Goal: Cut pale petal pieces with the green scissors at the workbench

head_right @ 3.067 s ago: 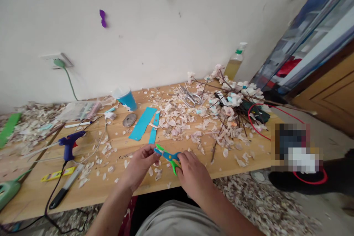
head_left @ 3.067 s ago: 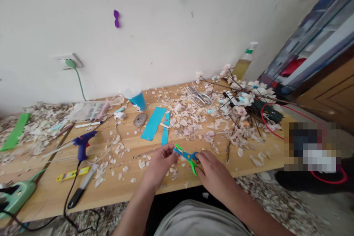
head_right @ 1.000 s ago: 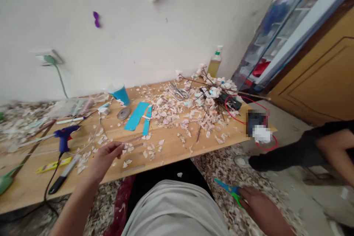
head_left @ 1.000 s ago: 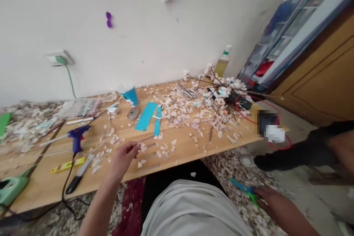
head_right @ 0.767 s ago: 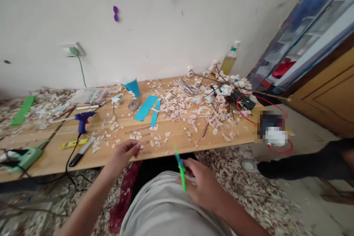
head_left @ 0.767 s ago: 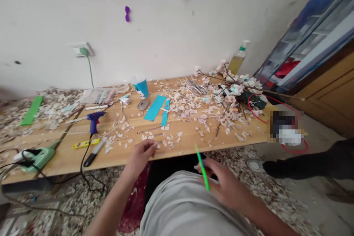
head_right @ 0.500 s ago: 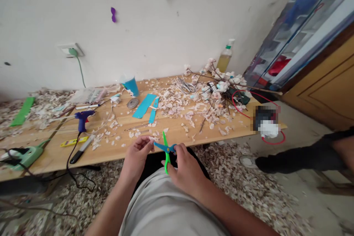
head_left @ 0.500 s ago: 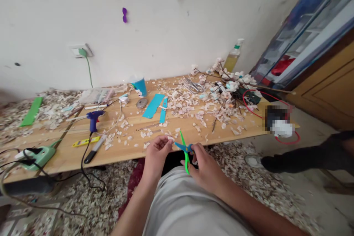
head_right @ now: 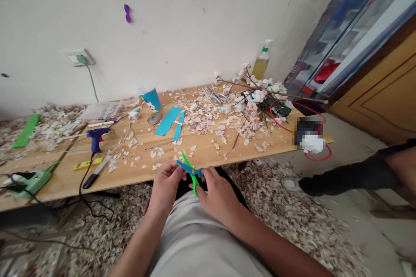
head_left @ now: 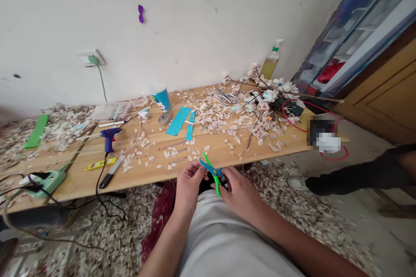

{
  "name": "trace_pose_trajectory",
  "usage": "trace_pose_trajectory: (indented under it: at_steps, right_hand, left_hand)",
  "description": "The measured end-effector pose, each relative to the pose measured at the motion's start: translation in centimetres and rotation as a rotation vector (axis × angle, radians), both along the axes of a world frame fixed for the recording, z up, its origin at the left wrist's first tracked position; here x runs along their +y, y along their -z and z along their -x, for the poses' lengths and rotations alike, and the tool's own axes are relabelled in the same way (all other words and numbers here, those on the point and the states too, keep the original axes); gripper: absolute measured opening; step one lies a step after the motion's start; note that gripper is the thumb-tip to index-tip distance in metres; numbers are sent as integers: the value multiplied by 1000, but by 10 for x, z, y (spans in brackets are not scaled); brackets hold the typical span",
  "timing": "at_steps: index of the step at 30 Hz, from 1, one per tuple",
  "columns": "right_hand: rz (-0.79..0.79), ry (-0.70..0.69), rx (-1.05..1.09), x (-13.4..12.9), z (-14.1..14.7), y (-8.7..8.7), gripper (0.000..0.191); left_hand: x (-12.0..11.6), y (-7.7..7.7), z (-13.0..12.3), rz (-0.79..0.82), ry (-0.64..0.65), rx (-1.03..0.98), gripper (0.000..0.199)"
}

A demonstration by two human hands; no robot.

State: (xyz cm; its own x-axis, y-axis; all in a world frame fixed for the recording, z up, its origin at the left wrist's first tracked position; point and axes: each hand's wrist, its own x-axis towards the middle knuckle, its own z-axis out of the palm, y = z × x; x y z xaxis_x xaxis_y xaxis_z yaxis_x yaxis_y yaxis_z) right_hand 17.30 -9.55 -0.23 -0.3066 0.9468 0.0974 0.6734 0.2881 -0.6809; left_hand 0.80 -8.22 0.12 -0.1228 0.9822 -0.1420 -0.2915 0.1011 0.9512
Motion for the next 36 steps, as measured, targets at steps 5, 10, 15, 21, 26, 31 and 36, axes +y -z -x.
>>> trace_pose_trajectory:
  at_steps: [5, 10, 15, 21, 26, 31, 36]
  right_hand:
    - [0, 20, -25, 1, -1, 1, 13]
    - [4, -9, -112, 9, -13, 2, 10]
    - [20, 73, -20, 17, -38, 1, 9]
    - [78, -13, -18, 3, -27, -3, 20]
    - [150, -36, -17, -3, -15, 4, 22]
    - [159, -38, -34, 2, -13, 7, 20]
    - [145, -20, -40, 6, -9, 8, 13]
  left_hand:
    - [2, -5, 4, 3, 47, 34, 24]
    - [14, -23, 25, 43, 241, 277, 29]
    - [24, -33, 41, 95, 362, 402, 32]
    - [24, -23, 30, 98, 297, 331, 35]
    - [20, -11, 19, 119, 300, 211, 36]
    - [24, -12, 18, 122, 314, 202, 38]
    - [30, -17, 21, 126, 345, 268, 37]
